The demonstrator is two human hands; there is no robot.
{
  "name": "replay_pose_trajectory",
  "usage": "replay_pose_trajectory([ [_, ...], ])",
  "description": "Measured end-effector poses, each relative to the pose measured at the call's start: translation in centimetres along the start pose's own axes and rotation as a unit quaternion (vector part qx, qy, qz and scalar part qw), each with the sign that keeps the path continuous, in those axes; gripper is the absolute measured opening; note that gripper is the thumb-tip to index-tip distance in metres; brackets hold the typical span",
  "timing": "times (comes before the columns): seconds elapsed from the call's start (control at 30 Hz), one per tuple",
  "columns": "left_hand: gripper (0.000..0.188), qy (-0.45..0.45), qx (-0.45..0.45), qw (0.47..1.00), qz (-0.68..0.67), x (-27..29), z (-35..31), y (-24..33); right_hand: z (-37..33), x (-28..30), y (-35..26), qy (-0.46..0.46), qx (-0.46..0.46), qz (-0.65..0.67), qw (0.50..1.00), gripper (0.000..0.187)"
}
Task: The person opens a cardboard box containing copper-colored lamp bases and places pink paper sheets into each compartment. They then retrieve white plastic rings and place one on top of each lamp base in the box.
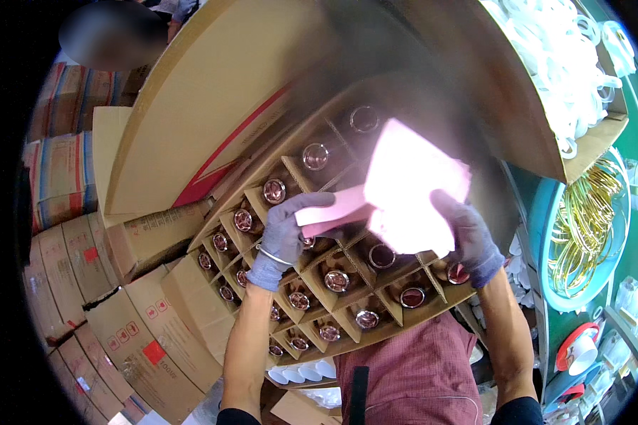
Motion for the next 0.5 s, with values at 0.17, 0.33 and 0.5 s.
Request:
replay_pose_trajectory([
  [0.17, 0.051, -0.041, 0.062, 0.997, -0.034, 0.4, -1.6, -0.6, 0.6, -7.8, -0.1, -0.063, -0.013, -0.119, 0.991, 0.062],
  [0.33, 0.069, -0.127, 0.078, 0.983, -0.107, -0.2, -3.4, 0.5, 0.8, -7.7, 1.1, -0.046, 0.088, -0.174, 0.98, 0.046],
  [0.5, 0.035, 0.163, -0.066, 0.984, 0.03, 2.7, 0.2, 2.5, 1.9, -2.9, 1.2, 0.061, 0.159, -0.138, 0.976, 0.03],
])
Point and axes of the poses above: each hand's wrist, its own z-axis towards the middle knuckle, its own x-axis out of the back of the hand, y = z × x, the point moved 3 cm from there along z, towards the middle knuckle, and after that the axes turned 14 degrees about x, right-handed, at the moved point
